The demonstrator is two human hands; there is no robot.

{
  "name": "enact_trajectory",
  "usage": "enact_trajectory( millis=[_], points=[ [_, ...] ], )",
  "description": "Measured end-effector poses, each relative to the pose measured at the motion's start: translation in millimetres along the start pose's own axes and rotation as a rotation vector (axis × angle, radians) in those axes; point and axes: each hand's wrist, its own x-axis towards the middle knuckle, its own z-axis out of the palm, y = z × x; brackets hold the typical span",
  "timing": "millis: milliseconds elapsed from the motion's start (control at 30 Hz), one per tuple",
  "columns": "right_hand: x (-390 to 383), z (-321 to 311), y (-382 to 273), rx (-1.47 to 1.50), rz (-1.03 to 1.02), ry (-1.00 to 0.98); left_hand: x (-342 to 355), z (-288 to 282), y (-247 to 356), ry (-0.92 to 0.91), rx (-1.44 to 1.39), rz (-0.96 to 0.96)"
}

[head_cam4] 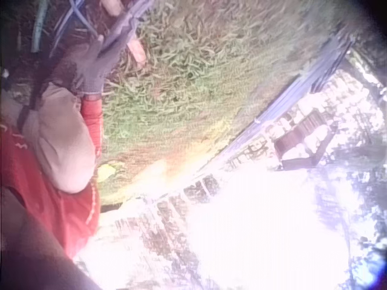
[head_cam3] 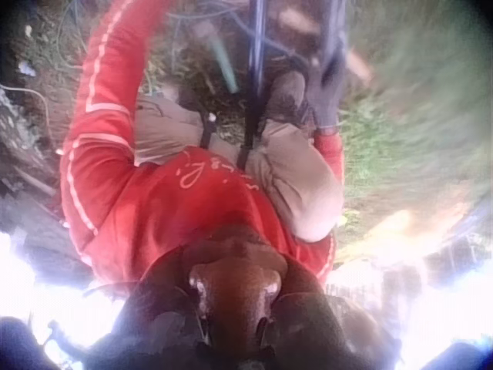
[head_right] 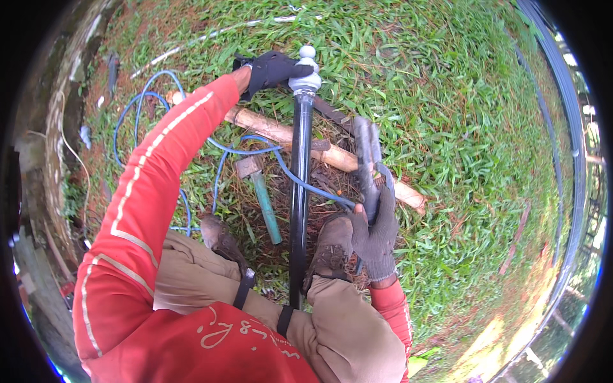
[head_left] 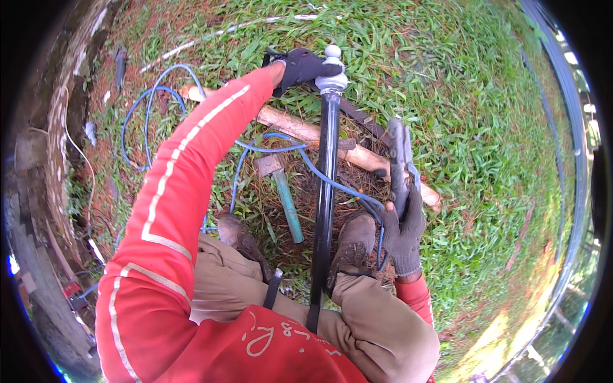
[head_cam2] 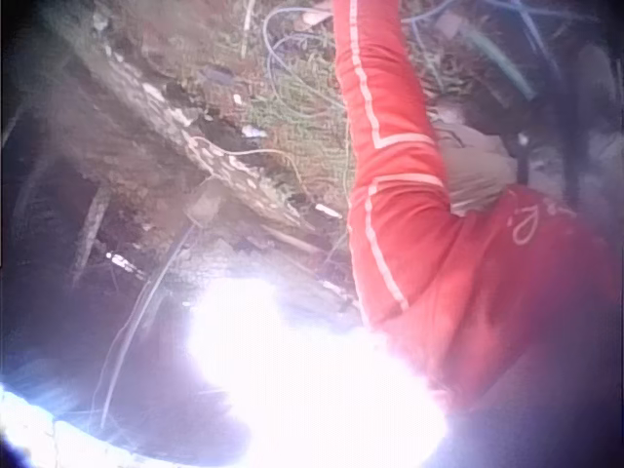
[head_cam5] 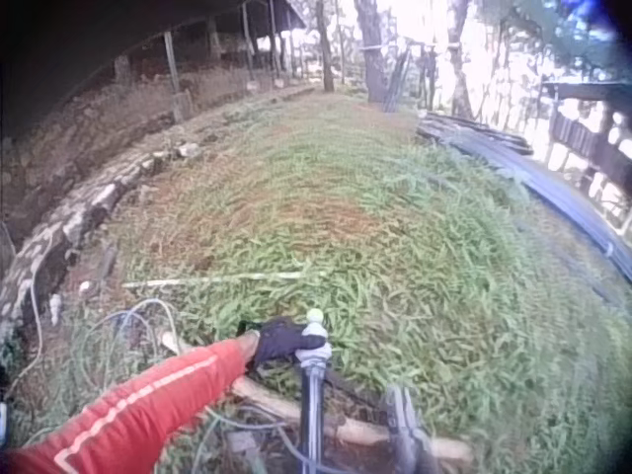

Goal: The person welds a decorative metal cap onto a long black pole using a welding torch and wire, then handles a large curved metal pipe.

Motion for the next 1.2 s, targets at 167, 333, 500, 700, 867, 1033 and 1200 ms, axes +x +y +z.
enact_trajectory(
  millis=[167,333,500,700,867,1033,1200],
  points=[
    [17.2,-19.5,-19.0,-0.348,-0.349,-0.124,11.3,-36.4,-35.9,0.003,0.047,-0.037],
    [59.0,-47.8,-53.5,-0.607,-0.418,-0.341,-28.6,-56.9,-58.5,-0.052,0.384,0.089],
    [100.3,-32.7,-104.4,-0.803,-0.447,-0.468,-140.4,28.1,-57.3,-0.517,-0.094,0.039],
    [115.0,-5.7,-143.0,-0.907,-0.484,-0.532,-202.6,114.7,-12.2,-0.481,-1.073,0.067],
    [104.8,14.3,-162.3,-0.968,-0.496,-0.558,-198.5,144.3,-9.3,-0.749,-1.704,0.074],
    [98.2,17.8,-166.3,-0.985,-0.467,-0.547,-205.7,130.3,9.6,-0.622,-1.643,-0.200],
    [95.5,25.5,-171.9,-1.027,-0.389,-0.567,-206.3,127.9,6.6,-0.574,-1.662,-0.167]
  ],
)
